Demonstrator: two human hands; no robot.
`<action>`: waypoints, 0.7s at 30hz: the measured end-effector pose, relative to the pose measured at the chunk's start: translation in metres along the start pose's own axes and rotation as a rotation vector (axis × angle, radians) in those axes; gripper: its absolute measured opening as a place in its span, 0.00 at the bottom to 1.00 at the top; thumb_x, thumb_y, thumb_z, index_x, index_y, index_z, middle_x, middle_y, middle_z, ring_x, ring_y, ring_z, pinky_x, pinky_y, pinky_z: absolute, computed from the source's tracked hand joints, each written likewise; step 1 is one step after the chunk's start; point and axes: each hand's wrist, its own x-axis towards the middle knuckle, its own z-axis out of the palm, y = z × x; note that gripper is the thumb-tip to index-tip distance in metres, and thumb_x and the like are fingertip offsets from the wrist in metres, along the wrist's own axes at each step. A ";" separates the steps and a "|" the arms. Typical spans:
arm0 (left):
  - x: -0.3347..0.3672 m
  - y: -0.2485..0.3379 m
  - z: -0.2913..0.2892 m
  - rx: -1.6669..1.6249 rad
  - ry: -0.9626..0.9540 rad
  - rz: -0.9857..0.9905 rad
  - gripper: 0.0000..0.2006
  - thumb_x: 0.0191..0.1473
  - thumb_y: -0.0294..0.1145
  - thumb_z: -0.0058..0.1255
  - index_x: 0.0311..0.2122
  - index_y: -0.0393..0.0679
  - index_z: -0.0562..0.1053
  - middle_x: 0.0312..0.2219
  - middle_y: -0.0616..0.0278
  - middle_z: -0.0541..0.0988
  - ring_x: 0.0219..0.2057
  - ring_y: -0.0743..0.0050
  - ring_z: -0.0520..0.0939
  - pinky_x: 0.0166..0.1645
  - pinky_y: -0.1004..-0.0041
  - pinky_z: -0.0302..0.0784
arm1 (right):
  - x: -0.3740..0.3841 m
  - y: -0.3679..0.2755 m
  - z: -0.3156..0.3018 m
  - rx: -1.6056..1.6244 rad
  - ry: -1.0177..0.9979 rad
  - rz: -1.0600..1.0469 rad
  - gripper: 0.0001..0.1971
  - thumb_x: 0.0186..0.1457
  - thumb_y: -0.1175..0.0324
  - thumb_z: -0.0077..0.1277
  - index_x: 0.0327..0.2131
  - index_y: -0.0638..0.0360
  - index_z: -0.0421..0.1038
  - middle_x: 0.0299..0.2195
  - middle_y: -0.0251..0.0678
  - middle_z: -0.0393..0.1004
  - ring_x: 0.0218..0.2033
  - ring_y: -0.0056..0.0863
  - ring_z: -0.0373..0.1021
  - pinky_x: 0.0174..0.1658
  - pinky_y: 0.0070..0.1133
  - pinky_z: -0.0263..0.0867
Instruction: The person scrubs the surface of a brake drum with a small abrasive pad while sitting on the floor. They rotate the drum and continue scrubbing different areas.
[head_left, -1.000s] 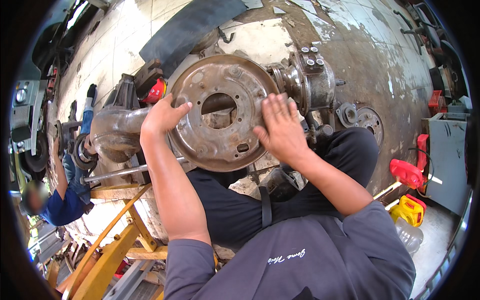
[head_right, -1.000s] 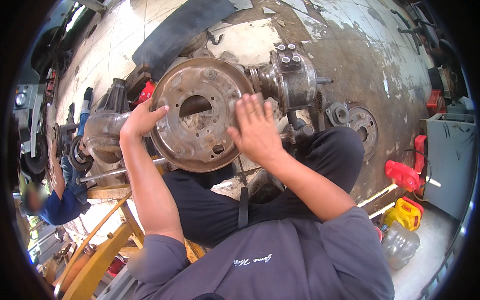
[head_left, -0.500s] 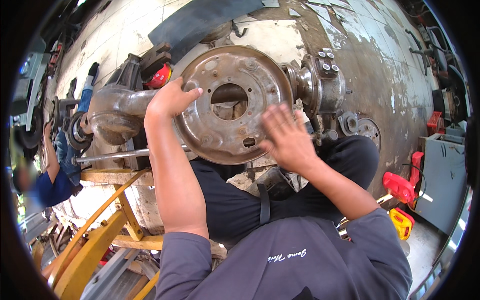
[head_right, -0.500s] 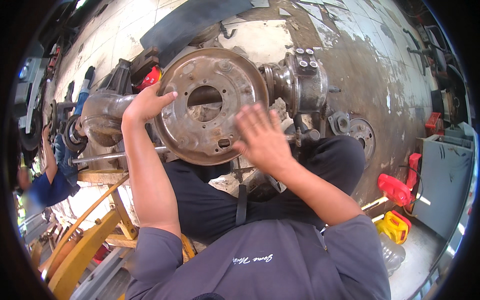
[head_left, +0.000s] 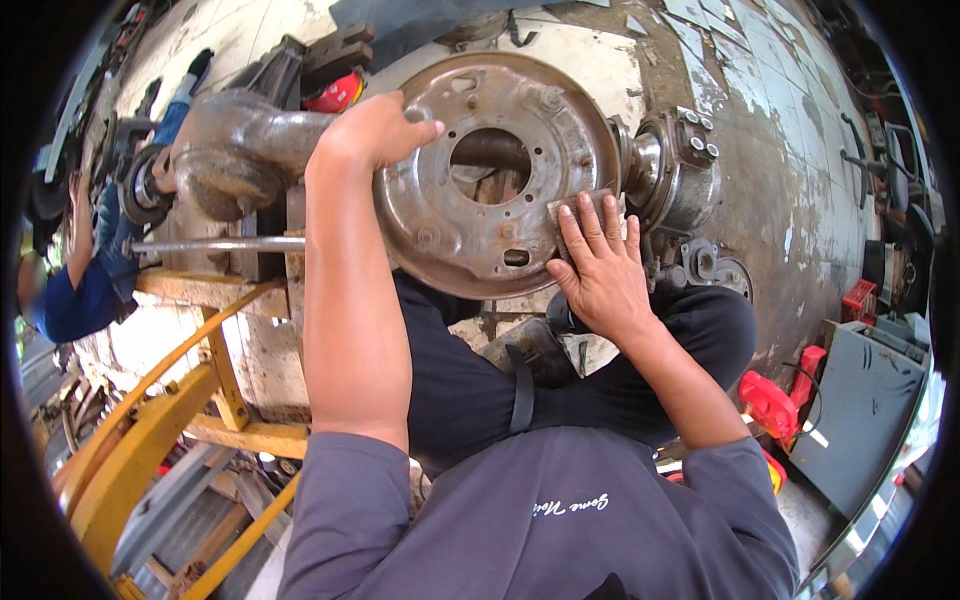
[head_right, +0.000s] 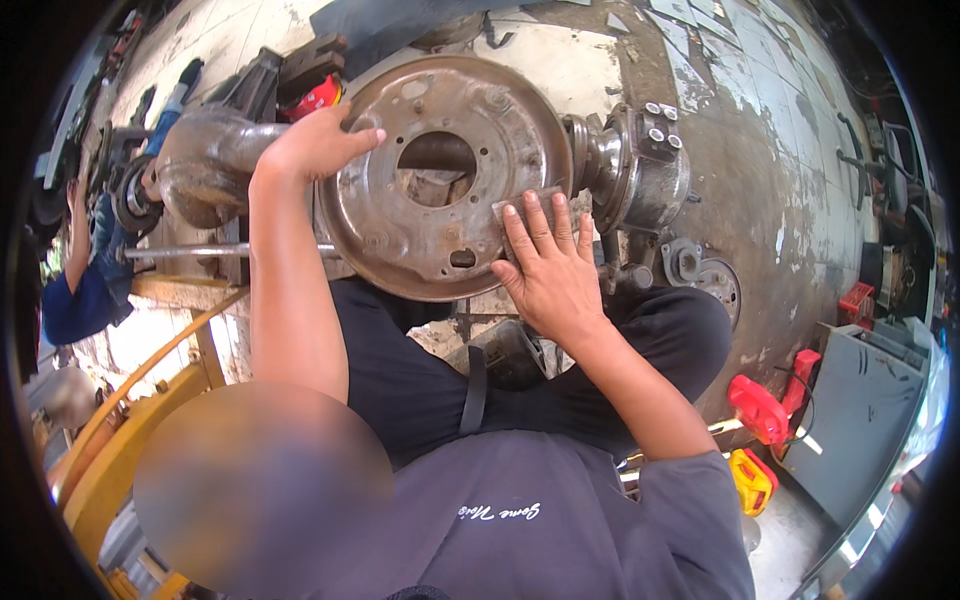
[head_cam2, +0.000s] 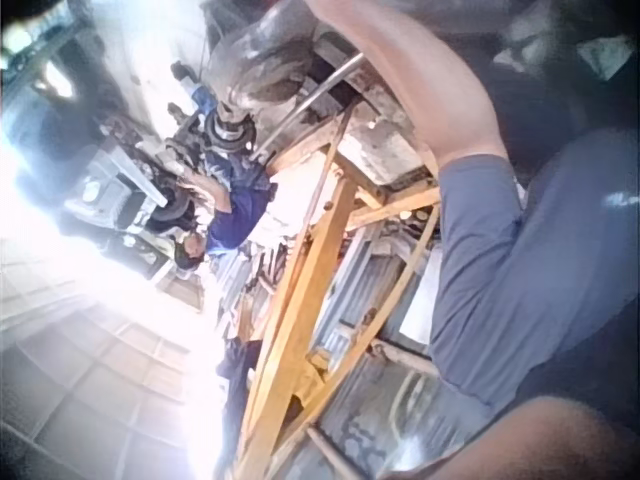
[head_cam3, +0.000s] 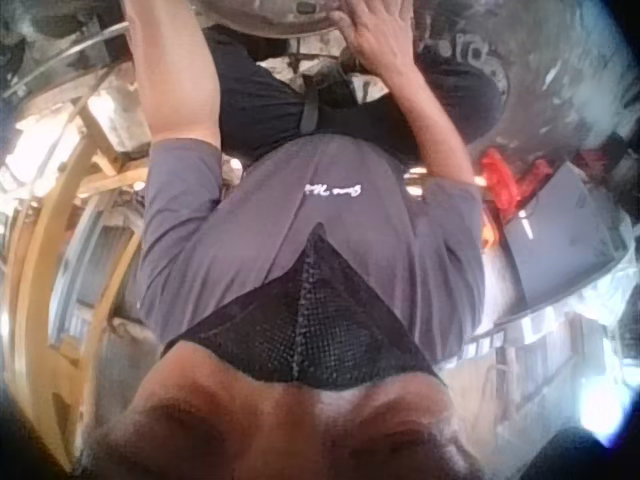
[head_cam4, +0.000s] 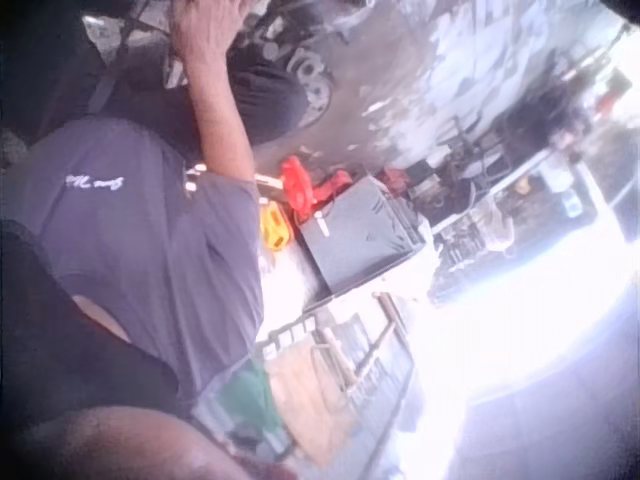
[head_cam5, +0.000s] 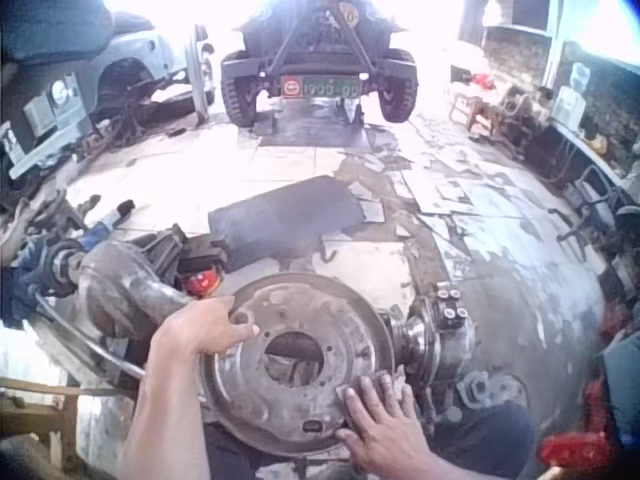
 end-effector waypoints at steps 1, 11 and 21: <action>-0.003 0.006 -0.001 -0.021 -0.030 -0.026 0.39 0.55 0.56 0.59 0.61 0.31 0.69 0.56 0.40 0.76 0.58 0.46 0.77 0.62 0.59 0.71 | -0.006 -0.003 0.000 0.051 -0.030 -0.024 0.35 0.66 0.42 0.41 0.70 0.50 0.57 0.72 0.40 0.52 0.74 0.46 0.43 0.72 0.49 0.34; -0.007 0.004 -0.007 -0.087 -0.101 -0.035 0.47 0.55 0.56 0.60 0.68 0.30 0.57 0.63 0.38 0.67 0.66 0.50 0.68 0.68 0.63 0.63 | -0.034 -0.032 -0.006 0.066 -0.172 -0.164 0.38 0.64 0.43 0.46 0.69 0.55 0.56 0.72 0.40 0.52 0.74 0.43 0.44 0.73 0.50 0.34; -0.008 0.003 -0.007 -0.077 -0.083 -0.031 0.47 0.55 0.55 0.60 0.68 0.31 0.58 0.62 0.37 0.69 0.64 0.49 0.71 0.67 0.64 0.64 | -0.037 -0.035 -0.010 0.091 -0.195 -0.185 0.38 0.62 0.46 0.50 0.68 0.56 0.57 0.71 0.42 0.54 0.73 0.40 0.48 0.72 0.49 0.37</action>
